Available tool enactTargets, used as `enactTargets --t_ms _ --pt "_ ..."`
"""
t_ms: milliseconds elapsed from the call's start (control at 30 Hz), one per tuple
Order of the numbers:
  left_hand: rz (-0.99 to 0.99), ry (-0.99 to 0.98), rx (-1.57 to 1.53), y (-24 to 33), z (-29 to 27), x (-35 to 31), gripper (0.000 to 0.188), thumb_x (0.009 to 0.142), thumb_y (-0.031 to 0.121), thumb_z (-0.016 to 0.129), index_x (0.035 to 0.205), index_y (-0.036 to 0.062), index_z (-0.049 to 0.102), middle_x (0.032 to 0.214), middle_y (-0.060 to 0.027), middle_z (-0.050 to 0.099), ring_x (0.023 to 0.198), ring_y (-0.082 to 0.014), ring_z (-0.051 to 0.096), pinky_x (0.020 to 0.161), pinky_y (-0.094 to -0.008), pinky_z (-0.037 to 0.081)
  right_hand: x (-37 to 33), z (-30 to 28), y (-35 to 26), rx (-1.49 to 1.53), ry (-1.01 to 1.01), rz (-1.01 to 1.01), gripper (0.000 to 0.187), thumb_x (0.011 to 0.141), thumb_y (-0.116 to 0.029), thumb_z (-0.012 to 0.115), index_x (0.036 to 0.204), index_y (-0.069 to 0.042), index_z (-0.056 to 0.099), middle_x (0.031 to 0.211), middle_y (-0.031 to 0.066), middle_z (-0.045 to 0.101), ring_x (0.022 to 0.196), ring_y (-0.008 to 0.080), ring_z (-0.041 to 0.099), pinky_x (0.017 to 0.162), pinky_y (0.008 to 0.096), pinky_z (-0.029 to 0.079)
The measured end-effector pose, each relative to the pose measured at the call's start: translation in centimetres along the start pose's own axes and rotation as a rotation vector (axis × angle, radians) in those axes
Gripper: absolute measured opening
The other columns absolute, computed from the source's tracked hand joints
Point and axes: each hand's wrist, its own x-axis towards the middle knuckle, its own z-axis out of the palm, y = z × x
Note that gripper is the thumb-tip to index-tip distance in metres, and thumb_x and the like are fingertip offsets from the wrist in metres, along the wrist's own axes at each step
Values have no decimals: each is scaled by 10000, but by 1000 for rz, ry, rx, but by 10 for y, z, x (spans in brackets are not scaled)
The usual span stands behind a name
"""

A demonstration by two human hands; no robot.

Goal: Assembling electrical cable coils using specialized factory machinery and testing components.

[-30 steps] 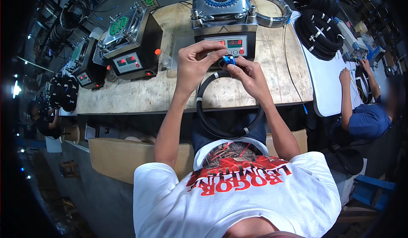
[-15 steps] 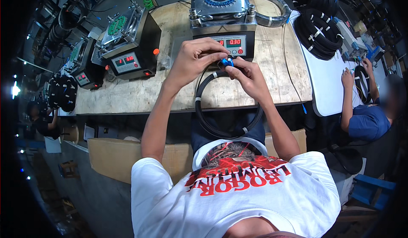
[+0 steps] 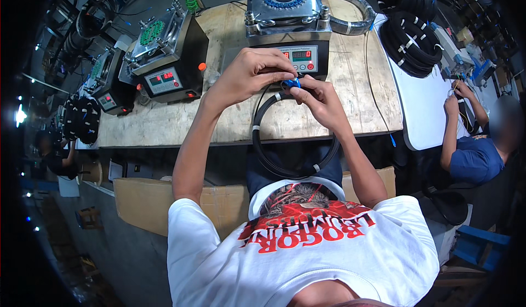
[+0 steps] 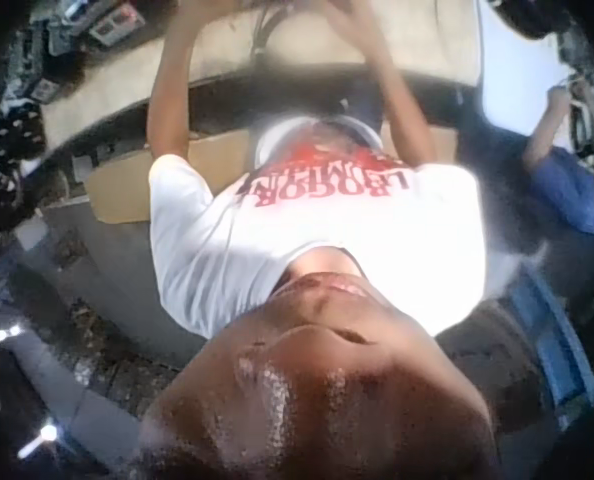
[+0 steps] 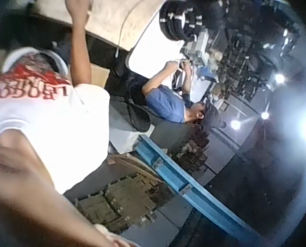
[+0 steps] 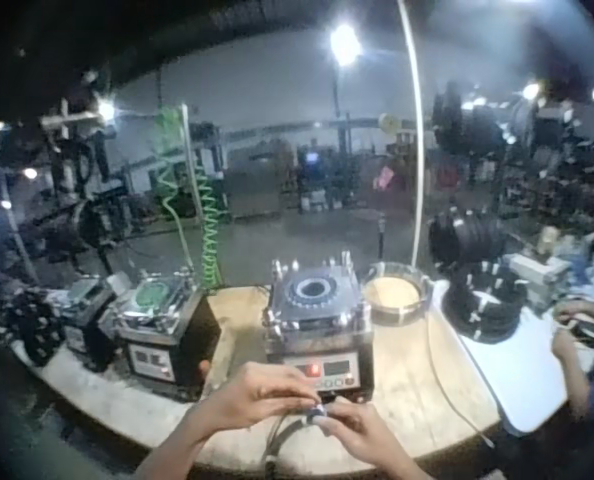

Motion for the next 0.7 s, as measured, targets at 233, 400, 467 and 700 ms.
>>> enactTargets --t_ms 233,400,467,700 --pt "43 -106 124 1 -10 9 128 886 63 709 989 -6 738 919 -97 701 833 -179 671 735 -291 530 1 1 -4 -28 -13 36 286 979 -205 651 1087 55 700 796 31 571 709 97 517 643 271 426" --pt "99 -235 298 4 -14 19 132 886 85 709 961 -24 706 882 -112 691 784 -231 667 690 -332 522 2 0 -7 -74 -46 110 243 985 -167 645 1049 61 697 800 1 538 734 78 481 653 255 395" --pt "100 -237 301 2 -13 21 130 886 87 711 953 -24 703 873 -113 688 775 -234 665 681 -336 520 2 0 -6 -78 -45 114 245 986 -166 643 1047 65 696 802 2 538 735 78 481 653 256 395" --pt "108 -109 166 -6 0 23 175 874 59 730 1026 -26 713 908 -95 714 828 -168 684 727 -289 534 1 -1 7 75 57 28 269 989 -195 638 1035 62 702 787 18 609 703 74 518 628 258 433"
